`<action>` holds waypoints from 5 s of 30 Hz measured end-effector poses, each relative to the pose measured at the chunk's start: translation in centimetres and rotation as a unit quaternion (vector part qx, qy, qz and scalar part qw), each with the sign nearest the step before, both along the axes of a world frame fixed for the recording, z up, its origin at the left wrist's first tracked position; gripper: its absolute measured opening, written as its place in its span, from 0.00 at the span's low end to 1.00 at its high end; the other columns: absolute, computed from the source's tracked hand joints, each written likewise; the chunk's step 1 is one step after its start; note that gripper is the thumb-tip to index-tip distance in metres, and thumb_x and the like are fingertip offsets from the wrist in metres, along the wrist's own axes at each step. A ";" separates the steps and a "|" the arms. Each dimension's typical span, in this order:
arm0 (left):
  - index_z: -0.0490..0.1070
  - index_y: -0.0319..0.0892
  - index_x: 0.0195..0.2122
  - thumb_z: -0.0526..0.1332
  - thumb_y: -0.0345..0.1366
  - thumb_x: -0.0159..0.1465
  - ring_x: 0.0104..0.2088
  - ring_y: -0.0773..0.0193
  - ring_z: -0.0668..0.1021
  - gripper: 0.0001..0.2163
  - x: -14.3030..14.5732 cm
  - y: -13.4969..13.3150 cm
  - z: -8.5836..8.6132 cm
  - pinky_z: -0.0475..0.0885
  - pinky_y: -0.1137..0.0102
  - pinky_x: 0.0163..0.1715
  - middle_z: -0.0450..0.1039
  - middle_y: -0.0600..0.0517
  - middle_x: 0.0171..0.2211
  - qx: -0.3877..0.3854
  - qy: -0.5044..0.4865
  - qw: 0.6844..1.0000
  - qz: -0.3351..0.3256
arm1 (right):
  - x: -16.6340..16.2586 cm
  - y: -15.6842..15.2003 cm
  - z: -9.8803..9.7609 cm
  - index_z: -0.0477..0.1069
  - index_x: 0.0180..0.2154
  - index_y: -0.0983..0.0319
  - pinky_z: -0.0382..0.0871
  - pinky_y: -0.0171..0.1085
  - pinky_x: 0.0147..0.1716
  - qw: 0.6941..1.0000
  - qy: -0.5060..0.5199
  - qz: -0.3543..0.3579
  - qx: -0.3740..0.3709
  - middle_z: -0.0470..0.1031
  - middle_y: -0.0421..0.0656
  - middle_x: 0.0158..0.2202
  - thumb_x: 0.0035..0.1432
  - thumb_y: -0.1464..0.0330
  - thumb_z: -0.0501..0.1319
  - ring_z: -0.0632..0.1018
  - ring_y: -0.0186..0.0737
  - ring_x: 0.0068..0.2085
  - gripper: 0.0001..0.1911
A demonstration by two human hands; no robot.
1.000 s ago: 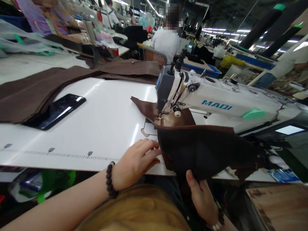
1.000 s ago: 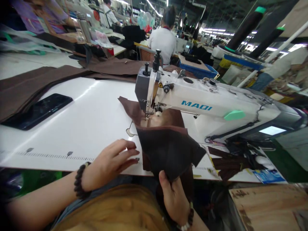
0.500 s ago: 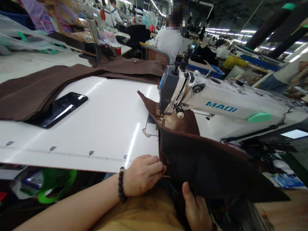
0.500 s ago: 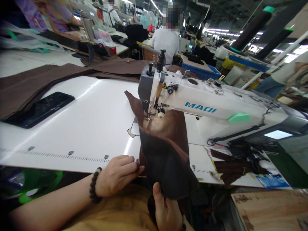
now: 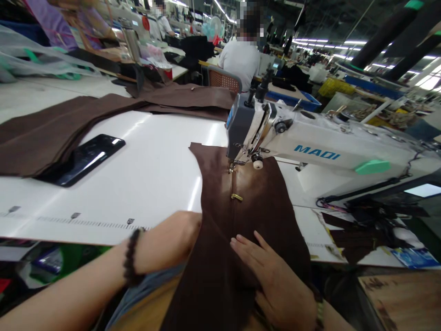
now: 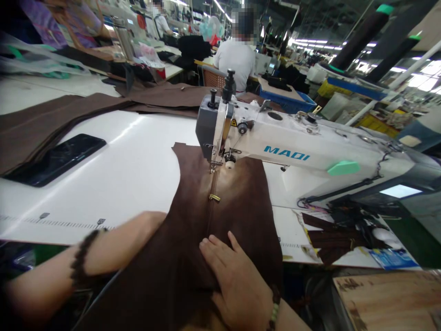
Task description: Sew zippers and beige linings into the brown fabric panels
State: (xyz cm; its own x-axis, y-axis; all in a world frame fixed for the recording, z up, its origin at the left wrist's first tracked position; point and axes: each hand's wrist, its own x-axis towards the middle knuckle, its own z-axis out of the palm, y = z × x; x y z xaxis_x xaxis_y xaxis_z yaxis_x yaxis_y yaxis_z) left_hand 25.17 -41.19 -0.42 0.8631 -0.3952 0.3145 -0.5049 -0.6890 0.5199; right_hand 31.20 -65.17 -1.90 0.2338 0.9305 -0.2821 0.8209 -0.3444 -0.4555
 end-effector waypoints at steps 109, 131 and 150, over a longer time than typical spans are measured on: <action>0.64 0.34 0.50 0.61 0.38 0.60 0.55 0.47 0.66 0.19 6.9 0.4 -5.9 0.61 0.49 0.54 0.64 0.38 0.52 0.190 -0.031 0.981 0.031 | 11.4 6.9 -3.7 0.52 0.59 0.62 0.48 0.58 0.57 0.963 -0.211 -0.146 0.078 0.50 0.44 0.62 0.62 0.68 0.47 0.53 0.40 0.62 0.24; 0.62 0.35 0.50 0.55 0.37 0.64 0.55 0.51 0.63 0.16 11.0 2.4 -5.9 0.57 0.51 0.57 0.63 0.41 0.51 0.177 -0.010 0.984 0.019 | 15.4 8.8 -4.1 0.68 0.49 0.61 0.62 0.43 0.51 0.964 -0.214 -0.142 0.065 0.71 0.45 0.49 0.64 0.67 0.45 0.70 0.41 0.50 0.18; 0.68 0.38 0.42 0.53 0.35 0.65 0.42 0.57 0.70 0.09 13.2 4.1 -5.5 0.60 0.54 0.53 0.66 0.45 0.41 0.152 -0.004 0.988 0.016 | 17.9 9.6 -4.7 0.65 0.53 0.65 0.61 0.39 0.52 0.979 -0.173 -0.099 -0.036 0.71 0.47 0.48 0.58 0.76 0.43 0.71 0.42 0.50 0.23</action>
